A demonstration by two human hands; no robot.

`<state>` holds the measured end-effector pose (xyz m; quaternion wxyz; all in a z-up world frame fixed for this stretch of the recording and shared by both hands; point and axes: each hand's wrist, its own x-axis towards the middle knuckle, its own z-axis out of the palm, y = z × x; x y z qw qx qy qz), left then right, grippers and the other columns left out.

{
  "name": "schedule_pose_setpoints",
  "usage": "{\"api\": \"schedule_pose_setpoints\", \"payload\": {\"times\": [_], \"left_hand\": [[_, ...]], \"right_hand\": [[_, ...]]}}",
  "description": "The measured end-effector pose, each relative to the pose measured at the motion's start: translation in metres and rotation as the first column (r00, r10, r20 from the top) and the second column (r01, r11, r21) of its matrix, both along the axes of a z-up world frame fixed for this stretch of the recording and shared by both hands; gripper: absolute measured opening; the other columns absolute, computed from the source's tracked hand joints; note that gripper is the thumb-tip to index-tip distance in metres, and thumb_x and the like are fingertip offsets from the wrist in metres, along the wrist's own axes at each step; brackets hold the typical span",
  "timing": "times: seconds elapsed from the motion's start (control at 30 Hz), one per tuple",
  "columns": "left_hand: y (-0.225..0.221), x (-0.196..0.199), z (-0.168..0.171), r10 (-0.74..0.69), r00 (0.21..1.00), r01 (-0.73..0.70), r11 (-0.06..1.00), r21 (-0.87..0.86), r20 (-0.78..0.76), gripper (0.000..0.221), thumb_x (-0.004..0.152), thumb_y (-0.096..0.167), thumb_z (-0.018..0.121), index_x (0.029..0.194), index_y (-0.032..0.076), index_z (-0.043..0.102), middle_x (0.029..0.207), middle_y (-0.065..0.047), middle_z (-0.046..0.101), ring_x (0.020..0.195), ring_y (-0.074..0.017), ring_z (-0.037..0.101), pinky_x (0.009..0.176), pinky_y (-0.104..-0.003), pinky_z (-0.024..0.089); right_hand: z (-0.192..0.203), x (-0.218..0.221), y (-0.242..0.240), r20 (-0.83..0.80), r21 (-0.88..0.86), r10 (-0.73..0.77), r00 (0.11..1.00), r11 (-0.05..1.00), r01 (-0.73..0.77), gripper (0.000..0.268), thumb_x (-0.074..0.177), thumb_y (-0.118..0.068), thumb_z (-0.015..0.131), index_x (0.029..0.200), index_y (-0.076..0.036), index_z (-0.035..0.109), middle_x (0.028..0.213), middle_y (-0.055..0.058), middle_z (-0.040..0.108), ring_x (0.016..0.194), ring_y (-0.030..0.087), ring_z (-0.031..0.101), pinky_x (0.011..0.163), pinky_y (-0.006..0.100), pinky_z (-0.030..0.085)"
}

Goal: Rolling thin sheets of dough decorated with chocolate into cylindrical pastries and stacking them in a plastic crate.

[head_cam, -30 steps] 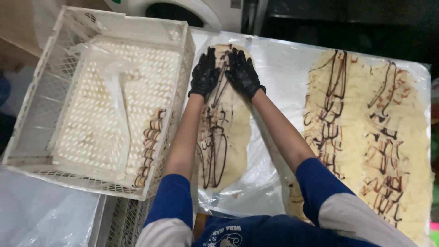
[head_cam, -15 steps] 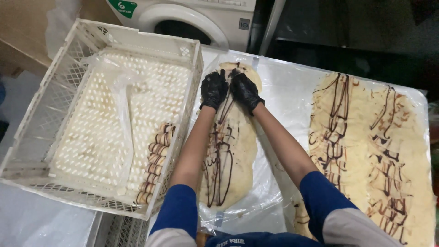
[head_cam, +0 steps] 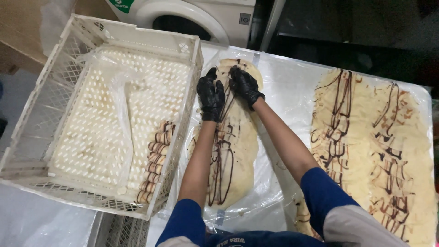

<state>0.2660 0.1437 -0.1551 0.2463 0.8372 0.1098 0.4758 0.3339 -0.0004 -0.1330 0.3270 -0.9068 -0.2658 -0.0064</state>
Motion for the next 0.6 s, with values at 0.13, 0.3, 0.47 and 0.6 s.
{"api": "schedule_pose_setpoints", "payload": {"times": [0.13,0.3,0.47,0.6], "left_hand": [[-0.02,-0.036,0.025,-0.115,0.984,0.171,0.84,-0.516,0.139,0.03,0.095,0.015,0.066,0.124,0.019,0.067,0.119,-0.005,0.067,0.109,-0.0237,0.068,0.101,-0.039,0.053],[-0.039,-0.072,0.018,-0.106,0.86,0.505,0.04,-0.862,0.499,0.037,0.103,0.013,0.058,0.139,0.009,0.061,0.134,-0.013,0.066,0.124,-0.0272,0.064,0.11,-0.04,0.05],[-0.038,-0.07,-0.041,-0.12,0.833,0.44,-0.448,-0.778,0.54,0.045,0.104,0.012,0.054,0.148,0.003,0.051,0.146,-0.029,0.054,0.137,-0.0466,0.05,0.114,-0.057,0.04],[-0.059,-0.084,-0.018,-0.008,0.766,0.488,-0.644,-0.59,0.643,0.051,0.105,0.022,0.051,0.154,0.008,0.046,0.153,-0.024,0.049,0.142,-0.0414,0.046,0.119,-0.054,0.038]], "right_hand": [[0.015,-0.004,0.011,-0.041,0.096,-0.022,0.999,0.995,0.026,0.036,0.095,-0.048,0.061,0.12,-0.025,0.072,0.129,0.007,0.065,0.127,0.03,0.056,0.117,0.045,0.037],[0.049,-0.024,0.008,0.083,0.217,-0.008,0.997,0.976,-0.01,0.03,0.098,-0.04,0.069,0.122,-0.023,0.069,0.118,0.005,0.069,0.117,0.026,0.061,0.11,0.042,0.044],[0.075,-0.048,0.003,-0.414,0.13,-0.089,0.906,0.979,0.155,0.031,0.091,-0.051,0.058,0.117,-0.042,0.073,0.123,-0.013,0.071,0.121,0.017,0.065,0.11,0.034,0.047],[0.091,-0.091,-0.003,-0.079,-0.069,0.032,0.996,0.997,-0.037,0.029,0.09,-0.036,0.071,0.117,-0.028,0.077,0.128,0.0,0.069,0.12,0.028,0.065,0.109,0.042,0.05]]}}
